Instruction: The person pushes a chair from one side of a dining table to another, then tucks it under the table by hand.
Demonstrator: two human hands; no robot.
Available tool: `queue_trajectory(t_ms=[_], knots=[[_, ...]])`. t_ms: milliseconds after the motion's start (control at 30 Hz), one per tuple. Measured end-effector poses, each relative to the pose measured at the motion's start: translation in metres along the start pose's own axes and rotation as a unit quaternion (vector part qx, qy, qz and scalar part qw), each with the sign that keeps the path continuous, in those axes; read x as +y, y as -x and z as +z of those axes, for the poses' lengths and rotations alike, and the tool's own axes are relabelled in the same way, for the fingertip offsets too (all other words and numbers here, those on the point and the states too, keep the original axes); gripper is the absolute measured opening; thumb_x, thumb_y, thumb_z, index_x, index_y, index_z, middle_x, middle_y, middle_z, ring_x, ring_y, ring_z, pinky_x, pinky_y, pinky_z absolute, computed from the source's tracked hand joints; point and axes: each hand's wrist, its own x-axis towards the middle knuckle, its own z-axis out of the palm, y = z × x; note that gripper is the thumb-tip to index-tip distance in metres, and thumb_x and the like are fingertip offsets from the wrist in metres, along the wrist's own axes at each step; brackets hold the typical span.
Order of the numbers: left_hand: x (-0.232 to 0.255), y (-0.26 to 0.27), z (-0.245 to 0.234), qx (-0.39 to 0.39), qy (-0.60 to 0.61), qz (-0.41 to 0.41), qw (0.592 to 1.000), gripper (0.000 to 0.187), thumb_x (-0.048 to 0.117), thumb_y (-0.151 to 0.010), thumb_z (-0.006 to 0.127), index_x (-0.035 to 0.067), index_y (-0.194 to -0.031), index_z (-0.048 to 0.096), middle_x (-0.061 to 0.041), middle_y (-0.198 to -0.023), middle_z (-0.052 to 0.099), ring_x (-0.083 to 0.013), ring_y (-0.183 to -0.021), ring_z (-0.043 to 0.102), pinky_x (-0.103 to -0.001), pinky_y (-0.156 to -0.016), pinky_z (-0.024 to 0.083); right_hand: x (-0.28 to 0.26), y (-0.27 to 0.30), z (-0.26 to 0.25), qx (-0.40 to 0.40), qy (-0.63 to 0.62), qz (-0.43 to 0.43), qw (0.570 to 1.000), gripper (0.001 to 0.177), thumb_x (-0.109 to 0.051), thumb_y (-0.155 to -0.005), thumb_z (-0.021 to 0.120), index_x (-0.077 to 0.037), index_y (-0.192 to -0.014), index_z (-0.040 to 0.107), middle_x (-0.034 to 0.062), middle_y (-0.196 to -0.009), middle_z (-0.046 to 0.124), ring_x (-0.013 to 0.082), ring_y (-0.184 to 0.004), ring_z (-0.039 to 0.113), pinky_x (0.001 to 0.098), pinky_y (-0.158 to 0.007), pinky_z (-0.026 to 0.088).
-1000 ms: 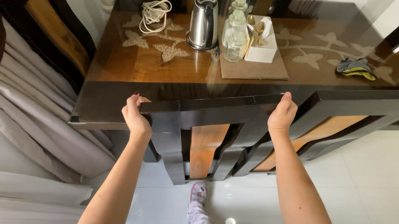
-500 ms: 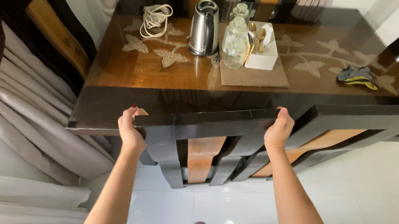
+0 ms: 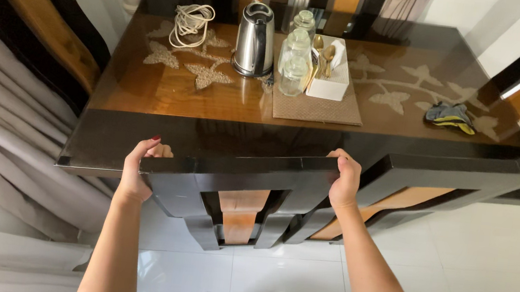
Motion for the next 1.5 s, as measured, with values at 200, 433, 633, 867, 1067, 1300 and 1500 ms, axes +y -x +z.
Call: queue_trajectory(t_ms=[200, 433, 633, 867, 1067, 1300, 1500], knots=[[0.005, -0.003, 0.001, -0.007, -0.018, -0.026, 0.999, 0.048, 0.027, -0.093, 0.059, 0.016, -0.056, 0.030, 0.002, -0.058, 0.029, -0.0145, -0.060, 0.031, -0.033, -0.055, 0.027, 0.009, 0.004, -0.003, 0.001, 0.006, 0.010, 1.000, 0.045, -0.042, -0.096, 0.050, 0.000, -0.082, 0.059, -0.0048, -0.074, 0.045, 0.0071, -0.074, 0.039, 0.0251, -0.065, 0.029], [0.006, -0.004, 0.003, 0.007, -0.009, -0.036, 0.999, 0.047, 0.027, -0.093, 0.059, 0.017, -0.057, 0.031, 0.002, -0.057, 0.031, -0.0146, -0.059, 0.031, -0.032, -0.055, 0.028, 0.009, 0.005, 0.001, 0.012, 0.014, -0.004, 1.000, 0.049, -0.045, -0.098, 0.050, -0.001, -0.080, 0.059, -0.0042, -0.074, 0.049, 0.0073, -0.073, 0.041, 0.0248, -0.065, 0.031], [0.007, -0.010, 0.002, -0.015, -0.034, -0.009, 0.999, 0.052, 0.030, -0.094, 0.059, 0.014, -0.053, 0.031, 0.001, -0.056, 0.032, -0.0155, -0.060, 0.033, -0.033, -0.055, 0.029, 0.006, 0.003, 0.006, 0.049, 0.061, -0.047, 0.996, 0.049, -0.045, -0.099, 0.048, -0.001, -0.085, 0.063, -0.0040, -0.071, 0.052, 0.0068, -0.069, 0.044, 0.0251, -0.062, 0.033], [0.014, -0.017, -0.005, 0.027, -0.049, 0.055, 0.997, 0.046, 0.032, -0.094, 0.058, 0.012, -0.057, 0.039, -0.004, -0.058, 0.040, -0.0183, -0.062, 0.041, -0.033, -0.058, 0.033, 0.005, 0.000, 0.020, 0.050, 0.015, 0.011, 0.999, 0.052, -0.046, -0.101, 0.049, -0.002, -0.076, 0.061, -0.0036, -0.064, 0.048, 0.0070, -0.059, 0.039, 0.0258, -0.054, 0.026], [0.027, -0.011, 0.005, 0.072, -0.084, 0.133, 0.985, 0.038, 0.032, -0.093, 0.056, 0.009, -0.064, 0.046, -0.009, -0.068, 0.052, -0.0207, -0.071, 0.052, -0.033, -0.066, 0.043, 0.003, -0.003, 0.030, 0.052, 0.048, -0.035, 0.997, 0.053, -0.046, -0.105, 0.047, -0.002, -0.079, 0.061, -0.0037, -0.068, 0.049, 0.0071, -0.066, 0.042, 0.0254, -0.060, 0.031], [0.030, -0.023, -0.004, 0.090, -0.106, 0.199, 0.970, 0.040, 0.031, -0.094, 0.052, 0.005, -0.064, 0.050, -0.012, -0.071, 0.058, -0.0220, -0.071, 0.056, -0.033, -0.068, 0.046, 0.006, -0.008, 0.040, 0.054, 0.037, -0.041, 0.997, 0.052, -0.043, -0.107, 0.046, -0.002, -0.079, 0.059, -0.0028, -0.069, 0.049, 0.0078, -0.067, 0.043, 0.0255, -0.061, 0.033], [0.027, -0.031, -0.009, 0.186, -0.144, 0.296, 0.926, 0.044, 0.028, -0.098, 0.052, 0.002, -0.062, 0.051, -0.013, -0.065, 0.059, -0.0202, -0.060, 0.052, -0.032, -0.061, 0.043, 0.006, -0.010, 0.048, 0.065, 0.050, -0.035, 0.996, 0.050, -0.039, -0.108, 0.044, -0.002, -0.080, 0.060, -0.0033, -0.068, 0.050, 0.0069, -0.065, 0.043, 0.0251, -0.059, 0.033]])
